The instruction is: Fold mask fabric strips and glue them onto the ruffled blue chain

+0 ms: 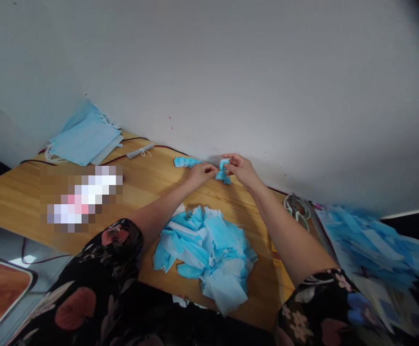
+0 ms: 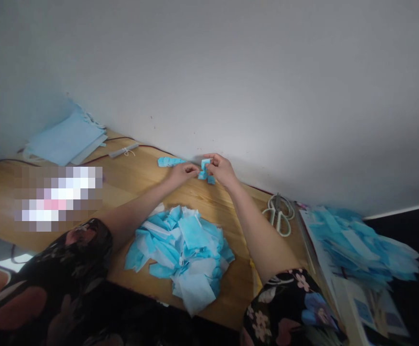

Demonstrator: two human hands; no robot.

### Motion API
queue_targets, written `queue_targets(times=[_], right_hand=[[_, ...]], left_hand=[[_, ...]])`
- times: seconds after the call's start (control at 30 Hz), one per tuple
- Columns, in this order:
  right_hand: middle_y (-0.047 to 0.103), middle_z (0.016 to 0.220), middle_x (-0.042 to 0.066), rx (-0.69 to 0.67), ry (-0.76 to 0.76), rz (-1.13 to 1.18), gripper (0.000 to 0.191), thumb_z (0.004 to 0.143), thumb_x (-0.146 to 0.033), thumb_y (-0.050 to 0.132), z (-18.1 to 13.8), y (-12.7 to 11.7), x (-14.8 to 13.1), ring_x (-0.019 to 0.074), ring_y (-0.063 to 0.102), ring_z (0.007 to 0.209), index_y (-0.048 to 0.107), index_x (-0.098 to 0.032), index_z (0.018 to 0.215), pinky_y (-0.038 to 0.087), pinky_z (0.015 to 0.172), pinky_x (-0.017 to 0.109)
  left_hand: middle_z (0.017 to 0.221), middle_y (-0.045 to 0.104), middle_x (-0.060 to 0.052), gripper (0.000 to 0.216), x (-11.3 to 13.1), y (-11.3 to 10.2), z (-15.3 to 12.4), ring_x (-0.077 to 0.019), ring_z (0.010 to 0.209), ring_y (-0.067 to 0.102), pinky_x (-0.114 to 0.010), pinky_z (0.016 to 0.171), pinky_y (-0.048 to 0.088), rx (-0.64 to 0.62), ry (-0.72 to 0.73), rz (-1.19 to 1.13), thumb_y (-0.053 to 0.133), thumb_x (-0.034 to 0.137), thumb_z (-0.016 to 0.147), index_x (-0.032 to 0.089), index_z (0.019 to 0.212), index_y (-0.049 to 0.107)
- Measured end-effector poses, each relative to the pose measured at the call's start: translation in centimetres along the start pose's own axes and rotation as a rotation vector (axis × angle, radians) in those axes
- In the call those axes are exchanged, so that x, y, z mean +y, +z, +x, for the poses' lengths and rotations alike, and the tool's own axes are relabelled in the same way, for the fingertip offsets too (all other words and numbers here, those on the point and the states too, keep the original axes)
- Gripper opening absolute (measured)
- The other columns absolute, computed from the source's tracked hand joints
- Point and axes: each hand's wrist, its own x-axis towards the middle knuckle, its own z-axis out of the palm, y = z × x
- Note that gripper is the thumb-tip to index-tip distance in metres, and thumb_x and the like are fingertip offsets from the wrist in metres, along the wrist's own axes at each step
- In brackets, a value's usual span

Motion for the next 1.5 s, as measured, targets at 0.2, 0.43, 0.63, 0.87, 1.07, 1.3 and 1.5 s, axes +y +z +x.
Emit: queue_targets(times=[0.2, 0.43, 0.63, 0.87, 1.07, 1.3, 1.5], right_hand=[[0.062, 0.089, -0.001, 0.277, 0.072, 0.205, 0.043, 0.071, -0.036, 0.062, -1.6, -1.8, -0.3, 0.0145, 0.061, 0.082, 0.058, -0.026, 0.113, 0.052, 0.068, 0.027], [0.067, 0.092, 0.000, 0.301, 0.116, 0.320, 0.042, 0.073, -0.038, 0.064, -7.3, -7.3, -1.6, 0.0135, 0.064, 0.080, 0.057, -0.030, 0.113, 0.050, 0.066, 0.026], [0.067, 0.089, 0.001, 0.326, 0.155, 0.382, 0.039, 0.072, -0.036, 0.067, -12.6, -9.8, -2.1, 0.0137, 0.064, 0.073, 0.061, -0.028, 0.110, 0.051, 0.059, 0.025], [0.067, 0.081, -0.001, 0.216, 0.155, 0.328, 0.046, 0.070, -0.036, 0.073, -15.1, -9.1, -2.7, 0.0129, 0.062, 0.067, 0.062, -0.027, 0.114, 0.052, 0.060, 0.026], [0.065, 0.070, -0.003, 0.054, 0.019, -0.021, 0.062, 0.073, -0.034, 0.071, -16.2, -7.5, -3.8, 0.0152, 0.062, 0.068, 0.053, -0.026, 0.132, 0.051, 0.067, 0.029], [0.074, 0.083, 0.000, -0.011, -0.125, -0.360, 0.076, 0.080, -0.029, 0.064, -16.7, -5.6, -6.4, 0.0176, 0.064, 0.071, 0.032, -0.027, 0.149, 0.049, 0.070, 0.031], [0.074, 0.081, -0.001, -0.039, -0.140, -0.402, 0.077, 0.078, -0.027, 0.063, -16.7, -5.3, -7.0, 0.0167, 0.063, 0.069, 0.034, -0.027, 0.149, 0.047, 0.066, 0.028]], left_hand=[[0.069, 0.065, 0.001, 0.013, 0.0, -0.2, -0.2, -0.0112, 0.065, 0.052, -0.022, 0.062, 0.036, -0.016, -0.067, -0.059, 0.062, 0.026, 0.074, 0.016, 0.069, 0.067], [0.073, 0.067, -0.001, 0.015, 0.9, -0.7, -0.4, -0.0131, 0.069, 0.055, -0.022, 0.066, 0.039, 0.033, -0.185, 0.062, 0.060, 0.028, 0.074, 0.016, 0.071, 0.068], [0.060, 0.061, -0.001, 0.014, 1.9, 0.0, -0.1, -0.0156, 0.063, 0.052, -0.025, 0.061, 0.034, 0.037, -0.230, 0.244, 0.062, 0.028, 0.069, 0.016, 0.065, 0.069], [0.038, 0.039, -0.001, 0.029, 4.6, -1.4, 0.7, -0.0186, 0.061, 0.052, -0.026, 0.062, 0.035, -0.027, -0.194, 0.397, 0.064, 0.013, 0.059, 0.019, 0.036, 0.047], [0.073, 0.068, -0.005, 0.010, 11.4, -2.3, -1.5, -0.0180, 0.073, 0.057, -0.024, 0.066, 0.036, -0.185, 0.054, 0.343, 0.063, 0.021, 0.071, 0.018, 0.070, 0.072], [0.085, 0.072, -0.005, 0.023, 17.4, 0.0, -6.5, -0.0155, 0.073, 0.058, -0.024, 0.064, 0.037, -0.447, 0.227, 0.203, 0.063, 0.036, 0.079, 0.017, 0.086, 0.076], [0.069, 0.068, -0.003, 0.018, 16.6, 0.3, -6.9, -0.0128, 0.062, 0.053, -0.024, 0.056, 0.033, -0.467, 0.179, 0.240, 0.063, 0.029, 0.078, 0.016, 0.078, 0.075]])
